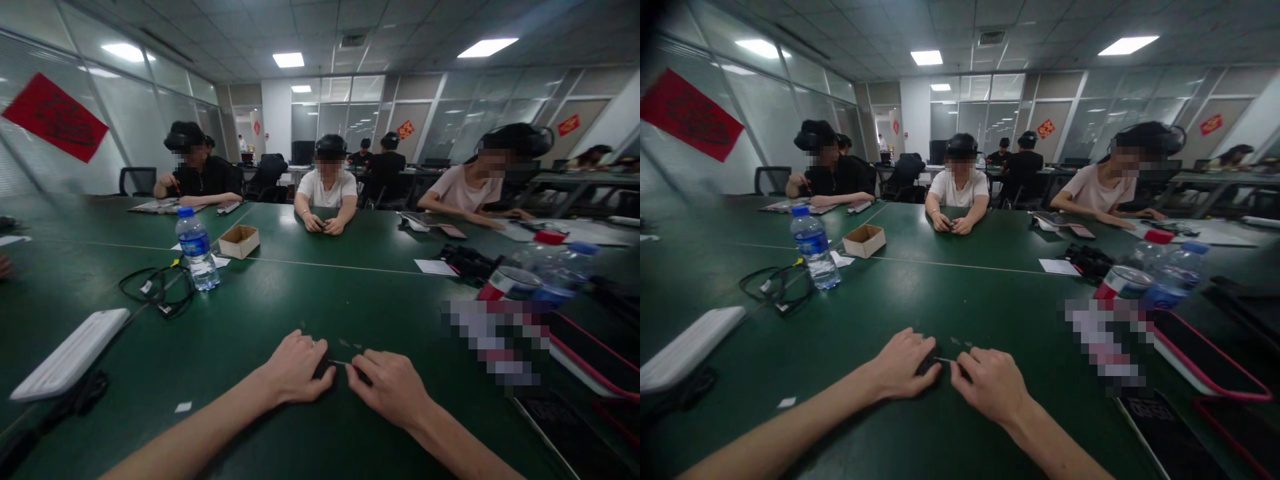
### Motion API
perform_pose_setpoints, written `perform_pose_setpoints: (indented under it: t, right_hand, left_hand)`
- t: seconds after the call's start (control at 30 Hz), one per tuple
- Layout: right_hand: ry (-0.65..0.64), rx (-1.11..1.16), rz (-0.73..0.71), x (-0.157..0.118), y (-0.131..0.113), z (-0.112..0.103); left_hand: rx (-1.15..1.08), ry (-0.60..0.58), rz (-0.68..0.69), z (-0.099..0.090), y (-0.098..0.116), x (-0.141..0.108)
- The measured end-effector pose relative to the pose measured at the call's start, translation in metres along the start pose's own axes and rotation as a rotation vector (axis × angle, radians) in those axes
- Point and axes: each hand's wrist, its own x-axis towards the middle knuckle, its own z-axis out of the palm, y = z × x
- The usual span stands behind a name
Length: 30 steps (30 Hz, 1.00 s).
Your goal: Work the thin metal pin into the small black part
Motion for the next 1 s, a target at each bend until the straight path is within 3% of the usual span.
perform_pose_setpoints:
  t: [0.3, 0.47, 1.0]
  right_hand:
    - [-0.107, -0.025, 0.061, -0.0023, -0.0103, -0.0017]
    - [-0.164, -0.006, 0.066, 0.0000, -0.0101, -0.0033]
    - [-0.147, -0.001, 0.142, 0.0044, -0.0100, -0.0048]
  left_hand:
    - [-0.203, 0.032, 0.000, 0.0033, -0.0015, -0.0047]
    - [-0.206, 0.034, 0.000, 0.0056, -0.0050, -0.0044]
    - [-0.159, 0.030, -0.012, -0.0009, -0.0040, -0.0037]
